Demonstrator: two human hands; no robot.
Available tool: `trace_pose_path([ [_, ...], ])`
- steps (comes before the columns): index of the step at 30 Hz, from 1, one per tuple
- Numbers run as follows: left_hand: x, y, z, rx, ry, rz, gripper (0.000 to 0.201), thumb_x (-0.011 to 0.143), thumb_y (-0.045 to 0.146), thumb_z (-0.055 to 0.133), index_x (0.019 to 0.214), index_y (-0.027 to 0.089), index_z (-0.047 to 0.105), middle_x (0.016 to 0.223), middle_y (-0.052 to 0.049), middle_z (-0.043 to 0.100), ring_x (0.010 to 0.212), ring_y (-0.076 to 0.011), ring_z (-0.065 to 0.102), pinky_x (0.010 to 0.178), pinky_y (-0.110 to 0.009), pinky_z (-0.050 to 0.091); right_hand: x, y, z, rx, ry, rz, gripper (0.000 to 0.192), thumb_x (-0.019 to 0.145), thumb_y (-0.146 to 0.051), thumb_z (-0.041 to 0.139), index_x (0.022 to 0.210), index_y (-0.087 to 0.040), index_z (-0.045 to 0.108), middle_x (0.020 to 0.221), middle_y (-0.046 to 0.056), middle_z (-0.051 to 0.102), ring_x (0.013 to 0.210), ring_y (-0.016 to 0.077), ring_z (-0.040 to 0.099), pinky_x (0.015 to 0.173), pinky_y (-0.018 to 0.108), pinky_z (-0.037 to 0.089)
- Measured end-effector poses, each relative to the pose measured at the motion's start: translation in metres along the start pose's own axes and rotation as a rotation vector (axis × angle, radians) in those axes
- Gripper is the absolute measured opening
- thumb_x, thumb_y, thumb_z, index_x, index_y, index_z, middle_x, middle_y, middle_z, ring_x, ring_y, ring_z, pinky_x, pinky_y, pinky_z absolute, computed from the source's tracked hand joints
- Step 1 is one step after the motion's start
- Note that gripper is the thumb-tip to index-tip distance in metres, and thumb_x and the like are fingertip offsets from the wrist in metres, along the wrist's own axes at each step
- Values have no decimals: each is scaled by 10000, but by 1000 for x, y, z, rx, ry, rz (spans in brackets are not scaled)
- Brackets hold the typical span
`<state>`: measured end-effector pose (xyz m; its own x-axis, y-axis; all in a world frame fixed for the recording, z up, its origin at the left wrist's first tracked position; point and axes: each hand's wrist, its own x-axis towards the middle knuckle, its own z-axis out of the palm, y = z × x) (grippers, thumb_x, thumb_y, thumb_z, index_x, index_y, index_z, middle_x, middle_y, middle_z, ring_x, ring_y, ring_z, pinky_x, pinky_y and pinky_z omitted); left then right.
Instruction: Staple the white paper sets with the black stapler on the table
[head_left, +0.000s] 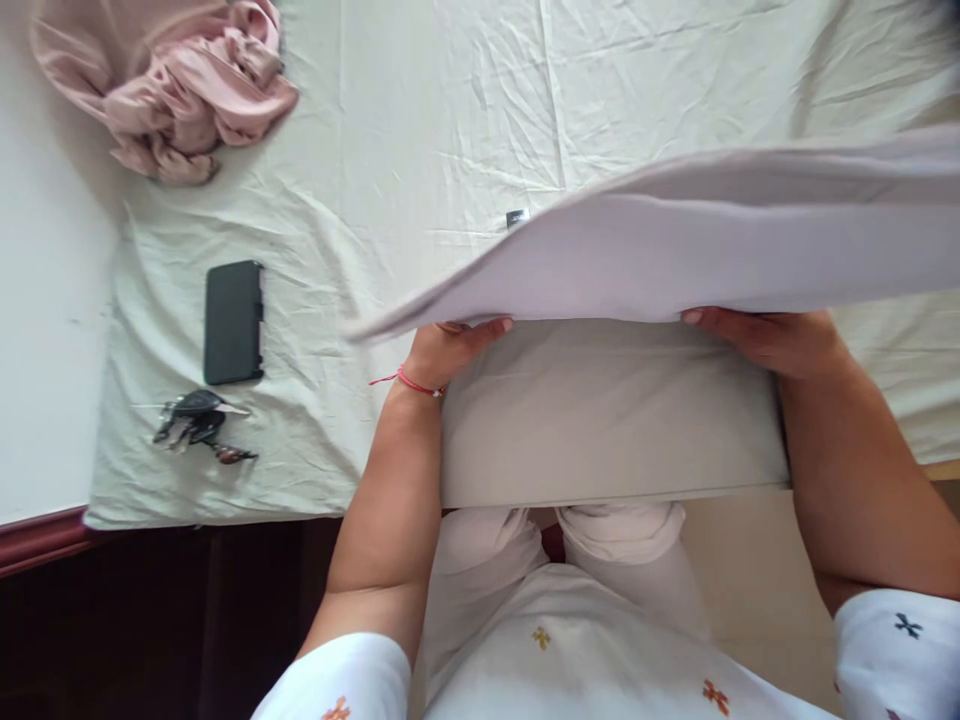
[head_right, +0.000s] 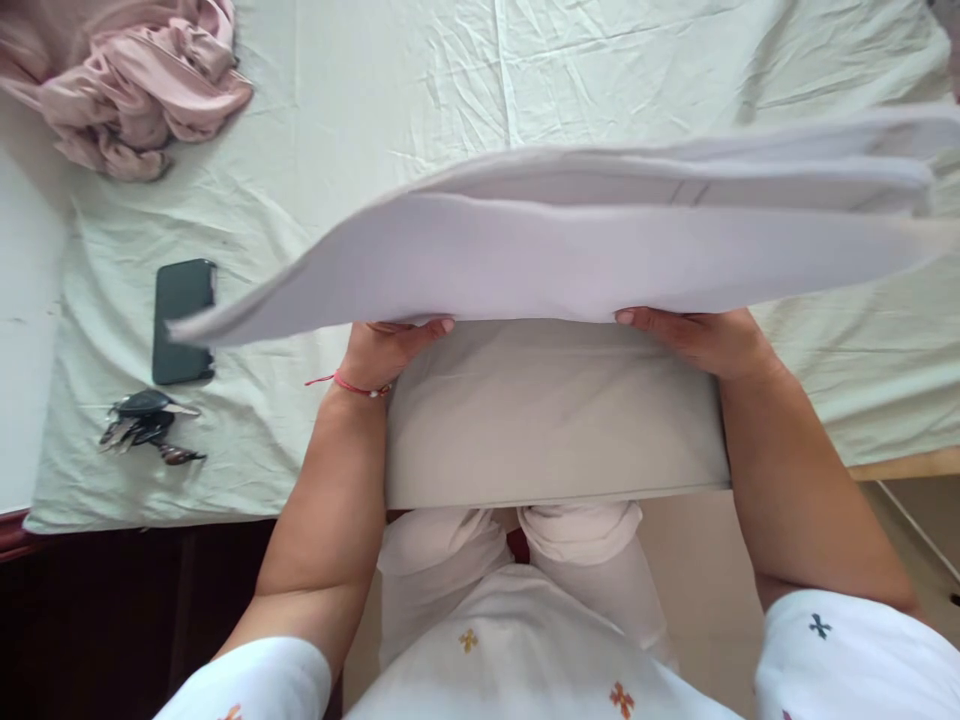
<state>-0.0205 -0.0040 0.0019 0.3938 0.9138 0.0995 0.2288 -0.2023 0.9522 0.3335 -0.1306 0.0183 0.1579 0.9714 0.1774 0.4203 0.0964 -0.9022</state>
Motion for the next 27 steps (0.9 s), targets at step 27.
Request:
trace_pose_path([
  [27,-2,9,2,-13,-39,-54,416,770,536,845,981,190,750,1068,-92,778,1123,-289,721,1032,-467,607,4,-7,6,12,-14,-43,344,661,-264,916,964,-277,755,1001,20,770,995,256,713,958,428,619],
])
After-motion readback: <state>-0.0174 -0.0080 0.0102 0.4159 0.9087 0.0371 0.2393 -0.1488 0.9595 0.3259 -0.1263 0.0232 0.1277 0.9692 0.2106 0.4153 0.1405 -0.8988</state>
